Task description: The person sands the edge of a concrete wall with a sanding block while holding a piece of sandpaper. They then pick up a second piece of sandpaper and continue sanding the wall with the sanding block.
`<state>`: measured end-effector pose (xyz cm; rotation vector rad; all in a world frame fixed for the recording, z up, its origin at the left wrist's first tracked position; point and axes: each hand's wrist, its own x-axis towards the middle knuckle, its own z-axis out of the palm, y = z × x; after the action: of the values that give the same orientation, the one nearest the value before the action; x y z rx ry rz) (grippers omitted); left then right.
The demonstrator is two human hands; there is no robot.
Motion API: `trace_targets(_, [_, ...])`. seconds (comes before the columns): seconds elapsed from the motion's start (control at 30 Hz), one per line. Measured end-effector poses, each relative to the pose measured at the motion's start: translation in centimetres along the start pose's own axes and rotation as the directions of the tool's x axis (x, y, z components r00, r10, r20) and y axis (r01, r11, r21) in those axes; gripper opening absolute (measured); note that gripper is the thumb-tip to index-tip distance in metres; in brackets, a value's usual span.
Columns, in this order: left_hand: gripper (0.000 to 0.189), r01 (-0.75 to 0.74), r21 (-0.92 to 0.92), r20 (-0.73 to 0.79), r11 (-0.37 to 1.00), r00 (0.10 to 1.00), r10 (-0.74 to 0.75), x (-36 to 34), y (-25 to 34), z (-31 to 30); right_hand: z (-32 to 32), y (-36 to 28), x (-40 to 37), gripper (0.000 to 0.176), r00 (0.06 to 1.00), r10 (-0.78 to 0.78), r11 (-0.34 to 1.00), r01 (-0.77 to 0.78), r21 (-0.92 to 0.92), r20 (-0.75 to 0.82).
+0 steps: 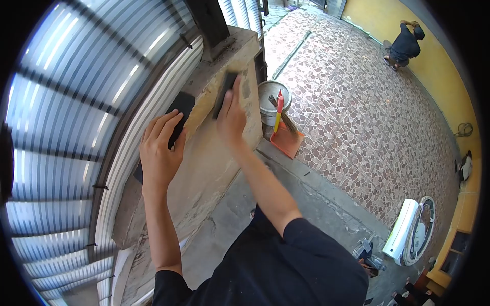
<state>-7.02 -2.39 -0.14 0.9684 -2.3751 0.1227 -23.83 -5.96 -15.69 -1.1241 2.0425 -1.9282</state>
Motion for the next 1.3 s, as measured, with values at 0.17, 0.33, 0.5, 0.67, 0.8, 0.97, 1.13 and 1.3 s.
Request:
trace_targets(0.17, [0.035, 0.068, -0.116, 0.032, 0.991, 0.997, -0.064, 0.1, 0.2, -0.7, -0.6, 1.4, 8.6, 0.062, 0.992, 0.118, 0.988, -0.122, -0.098, -0.041])
trace_targets(0.33, [0.035, 0.13, -0.185, 0.049, 0.974, 0.991, -0.123, 0.4, 0.1, -0.7, 0.0, 0.1, 0.2, 0.059, 0.99, -0.078, 0.997, 0.078, -0.011, -0.116])
trace_targets(0.5, [0.034, 0.16, -0.186, 0.051, 0.97, 0.987, -0.153, 0.4, 0.0, -0.5, 2.7, 5.0, 7.1, 0.059, 0.896, -0.281, 0.958, 0.237, -0.163, -0.344])
trace_targets(0.67, [0.037, 0.145, -0.154, 0.053, 0.977, 0.989, -0.138, 0.2, -0.1, -0.5, -1.4, 1.0, 11.8, 0.061, 0.969, 0.246, 0.969, -0.246, 0.009, -0.025])
trace_targets(0.8, [0.037, 0.157, -0.152, 0.063, 0.976, 0.987, -0.149, 0.5, 0.2, -0.6, 0.3, 0.2, 0.5, 0.059, 0.998, 0.064, 0.996, -0.062, 0.059, -0.021])
trace_targets(0.97, [0.036, 0.191, -0.177, 0.075, 0.966, 0.981, -0.18, 0.4, 0.2, -0.7, 0.2, 0.9, 3.1, 0.059, 0.995, 0.096, 0.995, -0.095, -0.014, 0.021])
trace_targets(1.13, [0.036, 0.194, -0.187, 0.075, 0.963, 0.98, -0.183, 0.2, -0.1, -0.6, -1.5, 1.1, 11.6, 0.058, 0.984, 0.176, 0.976, -0.177, -0.123, -0.023])
trace_targets(1.3, [0.035, 0.178, -0.205, 0.057, 0.962, 0.984, -0.17, 0.5, 0.0, -0.6, 1.4, 0.7, 2.2, 0.058, 0.974, -0.122, 0.993, 0.121, -0.016, -0.19])
